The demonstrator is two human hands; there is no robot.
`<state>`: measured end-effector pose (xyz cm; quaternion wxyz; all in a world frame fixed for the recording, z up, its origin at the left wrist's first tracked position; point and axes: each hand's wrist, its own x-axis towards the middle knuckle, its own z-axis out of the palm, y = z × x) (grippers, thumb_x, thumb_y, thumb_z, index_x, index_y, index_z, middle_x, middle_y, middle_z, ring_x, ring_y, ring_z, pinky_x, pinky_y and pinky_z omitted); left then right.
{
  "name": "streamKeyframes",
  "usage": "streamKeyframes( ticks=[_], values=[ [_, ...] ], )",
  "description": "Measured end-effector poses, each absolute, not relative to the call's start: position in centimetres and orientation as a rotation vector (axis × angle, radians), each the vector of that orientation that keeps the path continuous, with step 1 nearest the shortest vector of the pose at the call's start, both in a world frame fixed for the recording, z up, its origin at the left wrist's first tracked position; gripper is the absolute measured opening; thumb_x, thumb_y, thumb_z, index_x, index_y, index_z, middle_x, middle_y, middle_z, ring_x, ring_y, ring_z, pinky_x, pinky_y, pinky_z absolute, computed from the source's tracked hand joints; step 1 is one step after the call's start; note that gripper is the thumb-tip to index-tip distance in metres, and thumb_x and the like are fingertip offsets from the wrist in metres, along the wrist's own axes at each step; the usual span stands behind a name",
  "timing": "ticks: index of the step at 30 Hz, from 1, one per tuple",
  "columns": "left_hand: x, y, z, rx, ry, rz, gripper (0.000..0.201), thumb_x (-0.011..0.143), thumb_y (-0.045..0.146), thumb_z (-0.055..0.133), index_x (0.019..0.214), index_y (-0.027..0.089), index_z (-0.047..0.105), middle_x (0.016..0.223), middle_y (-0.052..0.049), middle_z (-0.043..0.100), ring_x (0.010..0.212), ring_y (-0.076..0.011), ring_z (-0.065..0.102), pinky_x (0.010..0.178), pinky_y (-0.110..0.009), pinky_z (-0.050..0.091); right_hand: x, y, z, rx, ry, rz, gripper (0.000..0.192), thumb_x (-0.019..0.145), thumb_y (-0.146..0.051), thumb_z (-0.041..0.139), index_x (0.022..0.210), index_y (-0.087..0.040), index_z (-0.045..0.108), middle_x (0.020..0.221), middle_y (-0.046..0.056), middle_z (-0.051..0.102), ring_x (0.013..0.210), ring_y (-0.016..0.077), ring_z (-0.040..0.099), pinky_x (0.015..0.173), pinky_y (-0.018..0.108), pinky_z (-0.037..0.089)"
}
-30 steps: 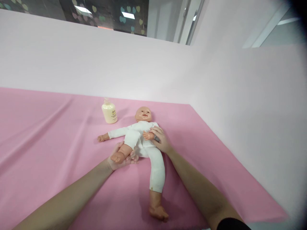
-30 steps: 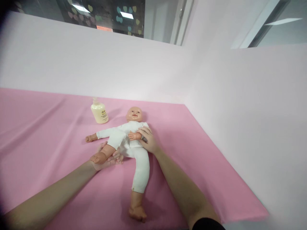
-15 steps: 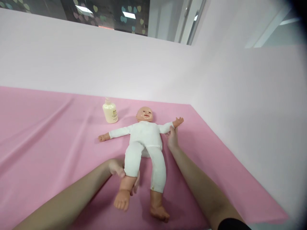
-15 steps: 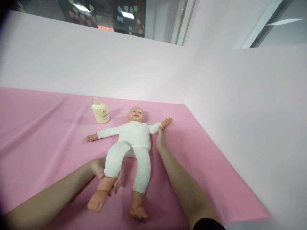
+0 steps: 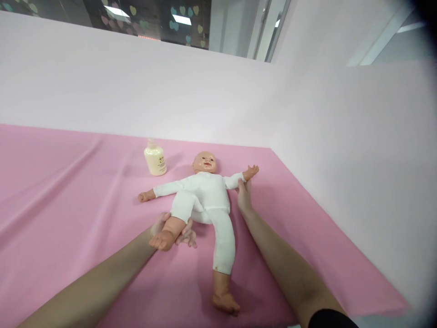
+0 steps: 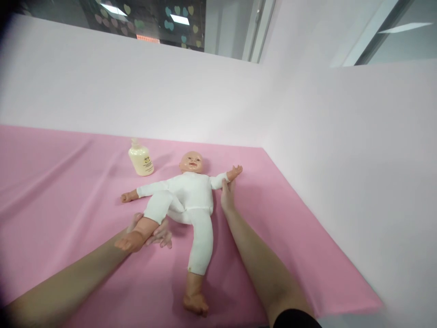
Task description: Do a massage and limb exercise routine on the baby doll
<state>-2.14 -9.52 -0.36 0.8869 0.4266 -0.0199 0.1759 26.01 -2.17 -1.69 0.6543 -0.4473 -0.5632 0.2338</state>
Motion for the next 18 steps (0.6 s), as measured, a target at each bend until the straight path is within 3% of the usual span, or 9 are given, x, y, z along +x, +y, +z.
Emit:
streamKeyframes(
  ticks=[5, 11, 18],
  values=[
    [-1.9, -9.2, -0.5, 0.728, 0.129, 0.538, 0.054, 0.065, 0.067, 0.054, 0.071, 0.014, 0.061, 0.046, -0.002, 0.047, 0.070, -0.0231, 0.052, 0.082, -0.041, 0.041, 24.5, -3.1, -0.8, -0.977, -1.289, 0.587, 0.059, 0.086, -0.044, 0.049, 0.138, -0.022, 0.031, 0.137, 0.011, 0.046, 0.125, 0.0224, 0.047, 0.103, 0.039, 0.042],
    [-1.4, -9.7, 0.9, 0.582, 0.298, 0.684, 0.051, 0.074, 0.060, 0.053, 0.069, 0.010, 0.064, 0.047, -0.002, 0.048, 0.067, -0.0195, 0.052, 0.078, -0.035, 0.041, 23.9, -3.7, -1.2, -0.966, -1.509, 0.590, 0.054, 0.084, -0.042, 0.053, 0.132, -0.021, 0.040, 0.128, 0.011, 0.054, 0.119, 0.0223, 0.052, 0.101, 0.039, 0.043],
    [-1.2, -9.4, 1.4, 0.540, 0.386, 0.737, 0.049, 0.075, 0.057, 0.057, 0.074, 0.009, 0.066, 0.055, -0.003, 0.053, 0.067, -0.0197, 0.054, 0.078, -0.037, 0.043, 24.0, -4.4, -0.5, -0.904, -1.887, 0.262, 0.038, 0.082, -0.027, 0.057, 0.120, -0.027, 0.054, 0.121, 0.006, 0.057, 0.121, 0.0232, 0.048, 0.107, 0.046, 0.036]
  ],
)
